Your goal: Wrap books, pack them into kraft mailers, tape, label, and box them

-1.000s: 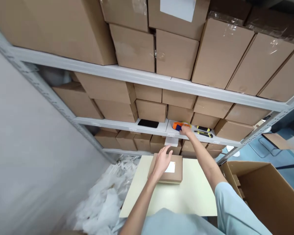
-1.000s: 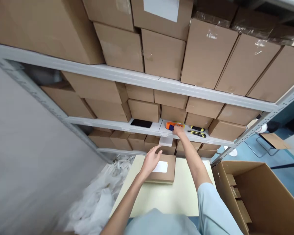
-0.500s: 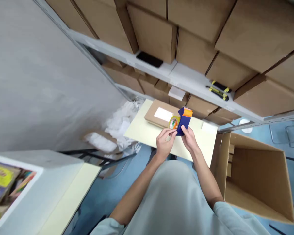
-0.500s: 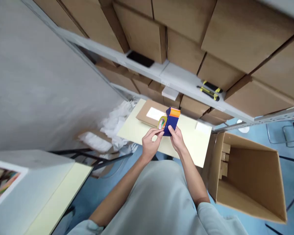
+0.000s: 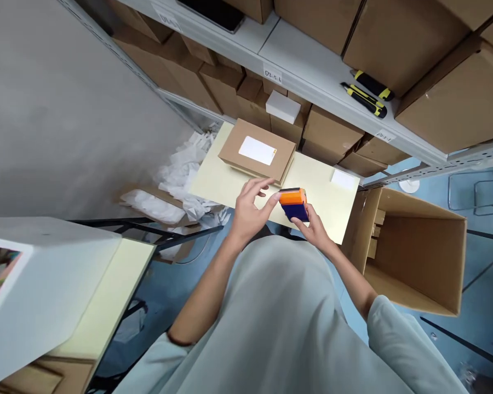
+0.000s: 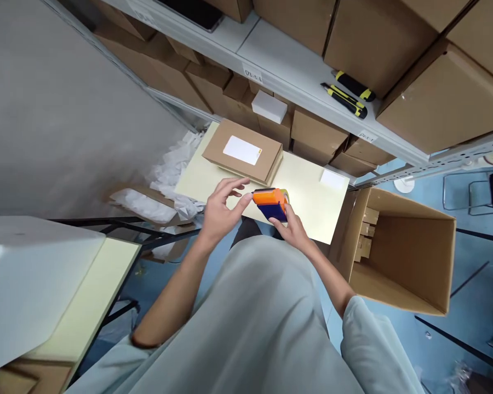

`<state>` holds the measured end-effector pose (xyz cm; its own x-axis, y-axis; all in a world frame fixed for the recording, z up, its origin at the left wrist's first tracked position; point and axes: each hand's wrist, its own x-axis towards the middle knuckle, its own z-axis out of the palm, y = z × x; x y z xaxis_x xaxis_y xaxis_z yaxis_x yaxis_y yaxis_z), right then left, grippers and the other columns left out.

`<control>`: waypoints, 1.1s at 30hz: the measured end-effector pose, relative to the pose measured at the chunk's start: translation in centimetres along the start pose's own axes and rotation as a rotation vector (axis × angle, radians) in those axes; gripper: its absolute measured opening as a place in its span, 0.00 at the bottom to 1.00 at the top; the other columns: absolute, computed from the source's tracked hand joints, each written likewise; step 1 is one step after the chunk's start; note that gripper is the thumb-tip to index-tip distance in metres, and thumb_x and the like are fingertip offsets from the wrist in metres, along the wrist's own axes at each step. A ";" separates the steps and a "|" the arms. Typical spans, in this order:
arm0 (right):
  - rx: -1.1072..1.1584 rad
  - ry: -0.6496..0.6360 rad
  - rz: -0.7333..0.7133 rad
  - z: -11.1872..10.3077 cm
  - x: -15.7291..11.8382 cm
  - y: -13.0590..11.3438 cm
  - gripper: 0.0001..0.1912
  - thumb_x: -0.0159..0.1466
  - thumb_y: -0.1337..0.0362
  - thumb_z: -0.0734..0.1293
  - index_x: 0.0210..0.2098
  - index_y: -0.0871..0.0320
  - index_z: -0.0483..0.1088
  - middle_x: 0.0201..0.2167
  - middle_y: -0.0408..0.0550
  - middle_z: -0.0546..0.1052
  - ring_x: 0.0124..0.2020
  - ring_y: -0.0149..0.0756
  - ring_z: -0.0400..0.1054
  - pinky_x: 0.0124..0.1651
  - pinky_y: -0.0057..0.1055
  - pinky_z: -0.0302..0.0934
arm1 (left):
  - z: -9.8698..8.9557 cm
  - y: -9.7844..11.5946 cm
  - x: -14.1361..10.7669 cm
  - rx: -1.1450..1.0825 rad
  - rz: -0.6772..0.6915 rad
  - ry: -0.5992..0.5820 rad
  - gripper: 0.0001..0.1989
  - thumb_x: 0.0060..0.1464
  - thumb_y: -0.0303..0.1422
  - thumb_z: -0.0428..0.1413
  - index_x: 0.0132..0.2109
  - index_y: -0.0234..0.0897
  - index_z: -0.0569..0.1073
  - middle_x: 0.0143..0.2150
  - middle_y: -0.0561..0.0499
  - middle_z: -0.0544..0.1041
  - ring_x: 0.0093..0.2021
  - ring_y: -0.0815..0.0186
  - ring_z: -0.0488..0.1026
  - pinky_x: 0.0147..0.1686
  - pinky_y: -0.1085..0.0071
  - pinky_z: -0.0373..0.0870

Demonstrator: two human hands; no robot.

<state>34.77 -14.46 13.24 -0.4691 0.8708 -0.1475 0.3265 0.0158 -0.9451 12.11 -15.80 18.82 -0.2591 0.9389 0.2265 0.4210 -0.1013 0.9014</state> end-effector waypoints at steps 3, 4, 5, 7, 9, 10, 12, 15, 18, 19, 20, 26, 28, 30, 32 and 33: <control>-0.159 -0.043 -0.041 -1.9 -0.9 -0.2 0.25 0.74 0.42 0.68 0.59 0.53 0.68 0.48 0.53 0.82 0.45 0.46 0.78 0.51 0.43 0.75 | -0.8 0.8 1.2 -0.011 0.015 -0.105 0.18 0.69 0.43 0.63 0.59 0.40 0.82 0.53 0.45 0.83 0.48 0.62 0.80 0.47 0.66 0.78; -0.205 -0.057 -0.058 -2.4 -1.1 -0.3 0.24 0.75 0.43 0.68 0.58 0.54 0.69 0.47 0.53 0.82 0.44 0.46 0.77 0.50 0.43 0.75 | -0.9 1.0 1.4 -0.020 0.010 -0.134 0.17 0.68 0.42 0.63 0.58 0.40 0.83 0.52 0.46 0.83 0.46 0.63 0.80 0.46 0.66 0.78; -0.246 -0.069 -0.076 -2.8 -1.2 -0.4 0.23 0.75 0.43 0.67 0.57 0.54 0.69 0.46 0.53 0.81 0.44 0.47 0.77 0.50 0.43 0.75 | -0.9 1.1 1.5 -0.030 0.004 -0.160 0.16 0.67 0.42 0.64 0.56 0.40 0.84 0.50 0.47 0.84 0.44 0.63 0.80 0.44 0.67 0.77; -0.316 -0.091 -0.115 -3.6 -1.5 -0.5 0.22 0.76 0.43 0.66 0.56 0.54 0.69 0.47 0.55 0.80 0.45 0.48 0.76 0.51 0.45 0.74 | -1.0 1.2 1.4 -0.051 -0.006 -0.200 0.13 0.66 0.41 0.65 0.51 0.41 0.86 0.46 0.48 0.85 0.43 0.63 0.80 0.42 0.67 0.76; -0.367 -0.116 -0.153 -4.1 -1.6 -0.7 0.22 0.77 0.44 0.65 0.57 0.55 0.69 0.48 0.56 0.80 0.47 0.50 0.76 0.52 0.46 0.74 | -1.1 1.2 1.2 -0.070 -0.005 -0.223 0.10 0.66 0.40 0.65 0.48 0.42 0.87 0.44 0.48 0.85 0.43 0.62 0.80 0.40 0.67 0.74; -0.386 -0.131 -0.170 -4.3 -1.6 -0.8 0.22 0.78 0.44 0.64 0.58 0.55 0.69 0.48 0.57 0.80 0.48 0.51 0.76 0.53 0.47 0.74 | -1.2 1.1 1.1 -0.079 0.000 -0.232 0.09 0.66 0.40 0.65 0.46 0.42 0.87 0.43 0.48 0.85 0.43 0.62 0.80 0.39 0.67 0.74; -0.413 -0.158 -0.210 -4.6 -1.6 -0.9 0.23 0.78 0.45 0.64 0.60 0.55 0.68 0.50 0.59 0.80 0.51 0.52 0.76 0.55 0.48 0.74 | -1.5 1.0 0.9 -0.088 0.014 -0.247 0.08 0.66 0.39 0.65 0.45 0.42 0.87 0.42 0.48 0.85 0.43 0.62 0.80 0.38 0.67 0.73; -0.447 -0.194 -0.266 -4.8 -1.4 -1.1 0.22 0.79 0.47 0.63 0.63 0.55 0.67 0.52 0.60 0.80 0.54 0.54 0.76 0.57 0.50 0.74 | -1.8 0.3 0.1 -0.068 0.055 -0.240 0.08 0.68 0.39 0.64 0.44 0.42 0.86 0.41 0.48 0.85 0.43 0.61 0.80 0.40 0.65 0.76; -0.500 -0.236 -0.286 -5.0 -1.4 -0.8 0.21 0.79 0.48 0.63 0.64 0.54 0.66 0.52 0.60 0.81 0.55 0.55 0.76 0.58 0.52 0.74 | -1.3 -0.9 -1.4 -0.020 0.098 -0.165 0.09 0.71 0.39 0.61 0.44 0.43 0.85 0.41 0.48 0.85 0.44 0.60 0.80 0.47 0.61 0.79; -0.526 -0.254 -0.289 -5.2 -1.5 -0.7 0.22 0.79 0.48 0.64 0.64 0.54 0.65 0.52 0.61 0.81 0.55 0.56 0.76 0.58 0.53 0.74 | -0.9 -1.3 -2.1 -0.007 0.100 -0.137 0.10 0.71 0.39 0.61 0.43 0.43 0.85 0.41 0.48 0.85 0.44 0.60 0.80 0.48 0.60 0.79; -0.558 -0.276 -0.289 -5.5 -1.7 -0.4 0.22 0.79 0.48 0.64 0.64 0.55 0.65 0.52 0.61 0.81 0.55 0.56 0.76 0.58 0.53 0.73 | -0.4 -1.8 -2.8 0.000 0.095 -0.116 0.10 0.72 0.39 0.60 0.43 0.43 0.85 0.41 0.48 0.84 0.43 0.60 0.80 0.49 0.60 0.80; -0.761 -0.453 -0.169 -9.1 -4.1 2.0 0.19 0.80 0.46 0.61 0.56 0.54 0.67 0.43 0.57 0.81 0.47 0.54 0.77 0.50 0.47 0.73 | 2.5 -6.4 -7.4 -0.059 -0.102 -0.020 0.11 0.72 0.38 0.58 0.41 0.43 0.83 0.40 0.48 0.85 0.42 0.62 0.79 0.46 0.63 0.79; -0.824 -0.489 -0.098 -10.1 -4.3 3.1 0.19 0.80 0.45 0.59 0.54 0.54 0.66 0.41 0.55 0.80 0.42 0.52 0.76 0.45 0.45 0.73 | 3.1 -9.0 -8.1 -0.088 -0.212 0.053 0.10 0.71 0.38 0.59 0.41 0.42 0.83 0.41 0.48 0.85 0.40 0.63 0.78 0.44 0.65 0.77; -0.873 -0.496 -0.045 -10.0 -3.5 4.6 0.21 0.80 0.44 0.58 0.54 0.54 0.66 0.39 0.55 0.79 0.40 0.52 0.76 0.44 0.45 0.72 | 3.7 -12.0 -8.1 -0.126 -0.295 0.113 0.09 0.69 0.38 0.60 0.41 0.41 0.83 0.41 0.49 0.84 0.38 0.64 0.76 0.43 0.66 0.76; -0.896 -0.475 -0.013 -9.0 -1.8 6.5 0.23 0.80 0.42 0.56 0.55 0.55 0.65 0.40 0.57 0.80 0.41 0.54 0.76 0.45 0.47 0.73 | 4.3 -15.2 -7.3 -0.159 -0.344 0.153 0.09 0.67 0.38 0.62 0.41 0.40 0.83 0.40 0.49 0.84 0.37 0.65 0.76 0.43 0.67 0.76; -0.901 -0.452 -0.001 -8.2 -0.7 7.6 0.25 0.80 0.41 0.56 0.56 0.56 0.65 0.41 0.59 0.80 0.42 0.55 0.77 0.46 0.49 0.74 | 4.7 -16.7 -6.7 -0.171 -0.365 0.169 0.08 0.65 0.38 0.62 0.41 0.40 0.83 0.40 0.49 0.84 0.37 0.65 0.76 0.43 0.67 0.75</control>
<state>44.33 -10.89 8.58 -0.6760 0.6054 -0.4202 0.7368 0.5452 -0.3998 10.85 -18.83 0.50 -0.5091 0.8576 -0.0735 0.1295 0.1607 0.9785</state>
